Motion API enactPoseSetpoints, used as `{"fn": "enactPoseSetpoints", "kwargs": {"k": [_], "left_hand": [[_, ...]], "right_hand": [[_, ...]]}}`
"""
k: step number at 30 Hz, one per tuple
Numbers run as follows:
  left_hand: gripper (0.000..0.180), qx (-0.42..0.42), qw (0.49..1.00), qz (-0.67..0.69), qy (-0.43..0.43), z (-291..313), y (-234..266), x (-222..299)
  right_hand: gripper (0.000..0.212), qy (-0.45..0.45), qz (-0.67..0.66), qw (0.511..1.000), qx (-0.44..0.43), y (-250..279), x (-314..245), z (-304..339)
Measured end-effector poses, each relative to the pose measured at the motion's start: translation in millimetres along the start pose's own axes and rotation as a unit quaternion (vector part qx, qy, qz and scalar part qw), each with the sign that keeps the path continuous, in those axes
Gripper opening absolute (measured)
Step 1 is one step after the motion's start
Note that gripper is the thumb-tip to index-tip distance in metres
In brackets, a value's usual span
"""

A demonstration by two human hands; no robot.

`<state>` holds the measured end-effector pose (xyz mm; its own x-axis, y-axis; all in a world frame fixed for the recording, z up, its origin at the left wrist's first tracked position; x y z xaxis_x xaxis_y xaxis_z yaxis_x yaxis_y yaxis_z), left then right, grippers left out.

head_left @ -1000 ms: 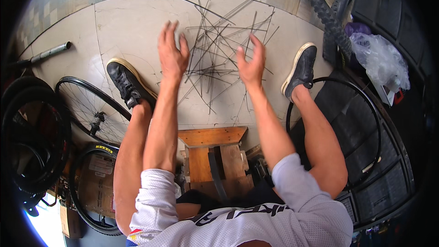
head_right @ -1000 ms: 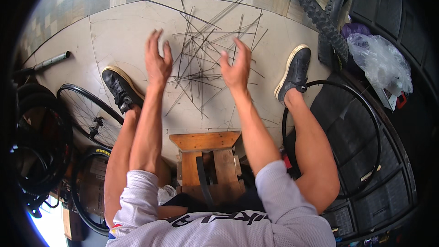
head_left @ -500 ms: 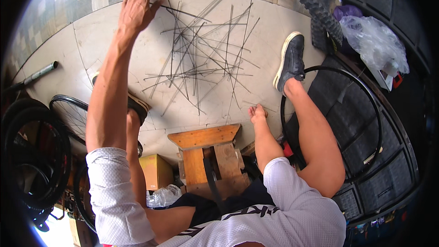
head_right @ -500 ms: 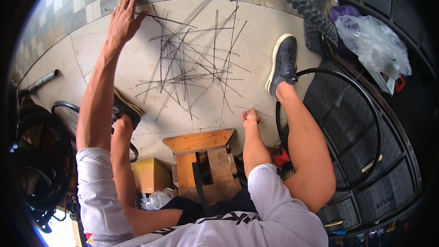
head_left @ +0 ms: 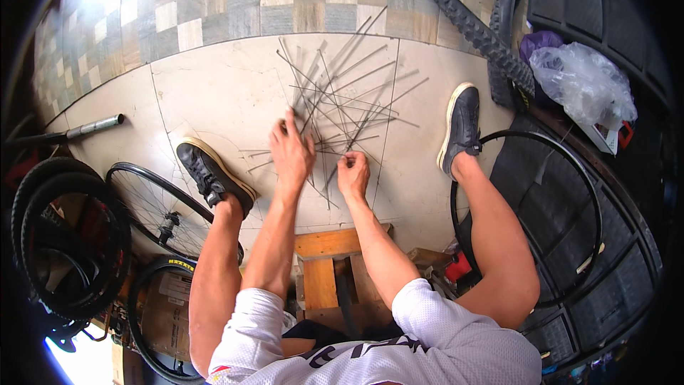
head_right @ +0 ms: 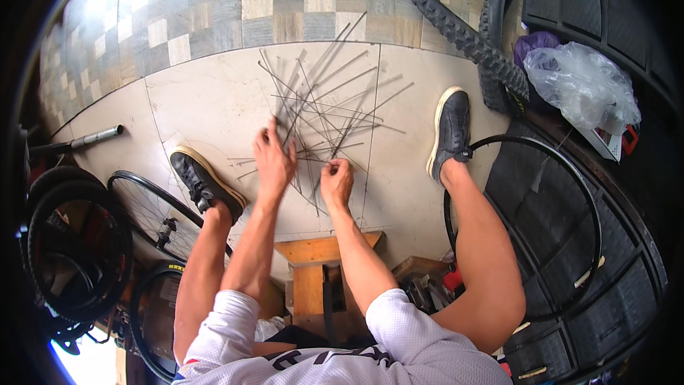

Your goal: The person removes a rim strip from a bicycle rim, then inserts spokes into a hub and organizes them. The person handles a rim, rim strip, hub, and spokes in a bicycle workshop.

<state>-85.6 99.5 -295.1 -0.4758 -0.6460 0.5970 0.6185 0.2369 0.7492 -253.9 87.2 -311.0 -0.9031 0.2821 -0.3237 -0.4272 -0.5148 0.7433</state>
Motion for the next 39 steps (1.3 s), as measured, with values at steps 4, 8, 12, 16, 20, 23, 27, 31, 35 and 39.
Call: {"fn": "enactPoseSetpoints", "kwargs": {"k": [4, 8, 12, 16, 20, 23, 27, 31, 35, 39], "left_hand": [[0.05, -0.045, 0.98, 0.177, 0.077, 21.0, -9.4, 12.0], [0.041, 0.028, 0.968, 0.198, 0.154, 27.5, 25.9, -15.7], [0.07, 0.025, 0.977, -0.009, 0.214, 62.9, 49.5, -47.6], [0.098, -0.022, 0.977, -0.063, 0.205, 103.3, 33.5, -50.2], [0.058, -0.061, 0.972, -0.023, 0.224, 125.0, 18.0, -55.6], [0.039, -0.067, 0.984, 0.089, 0.137, 113.5, 5.5, -61.3], [0.026, -0.007, 0.995, 0.079, 0.063, 59.6, -1.0, -41.0], [0.026, -0.028, 0.993, 0.116, 0.022, -1.9, 6.5, -33.0], [0.044, 0.005, 0.999, 0.046, 0.026, -39.2, 51.2, -16.5], [0.074, 0.022, 0.999, 0.031, -0.017, -56.9, 57.4, -8.7]], "right_hand": [[0.024, 0.083, -0.09, 0.987, -0.107, 1.0, -46.8, -20.2], [0.021, 0.053, -0.131, 0.986, -0.091, 33.0, -38.7, -23.2], [0.023, -0.016, 0.015, 0.999, -0.048, 56.6, 25.5, -16.7], [0.059, 0.084, 0.126, 0.987, 0.056, 77.9, 21.4, -29.9], [0.078, 0.121, 0.138, 0.982, 0.033, 101.6, -22.7, -79.9], [0.076, 0.105, -0.006, 0.994, -0.012, 103.8, -37.3, -131.6], [0.063, 0.176, -0.047, 0.982, -0.055, 97.7, -79.8, -181.6], [0.057, 0.197, 0.046, 0.975, -0.093, 107.2, -120.4, -192.6], [0.076, 0.322, 0.272, 0.907, -0.015, 139.9, -141.5, -192.8], [0.099, 0.507, 0.432, 0.745, -0.026, 155.2, -186.4, -190.6]]}}
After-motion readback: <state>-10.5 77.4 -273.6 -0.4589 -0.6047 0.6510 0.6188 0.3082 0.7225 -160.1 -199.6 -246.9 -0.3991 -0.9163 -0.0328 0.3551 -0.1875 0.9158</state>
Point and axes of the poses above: each hand's wrist, its own z-axis away from the middle knuckle, its own y-axis out of the back of the hand, x = y × z, the point moved 1 cm from there along -z, towards the middle knuckle, and after that the axes turned 11 degrees about z, right-handed, at the moved point
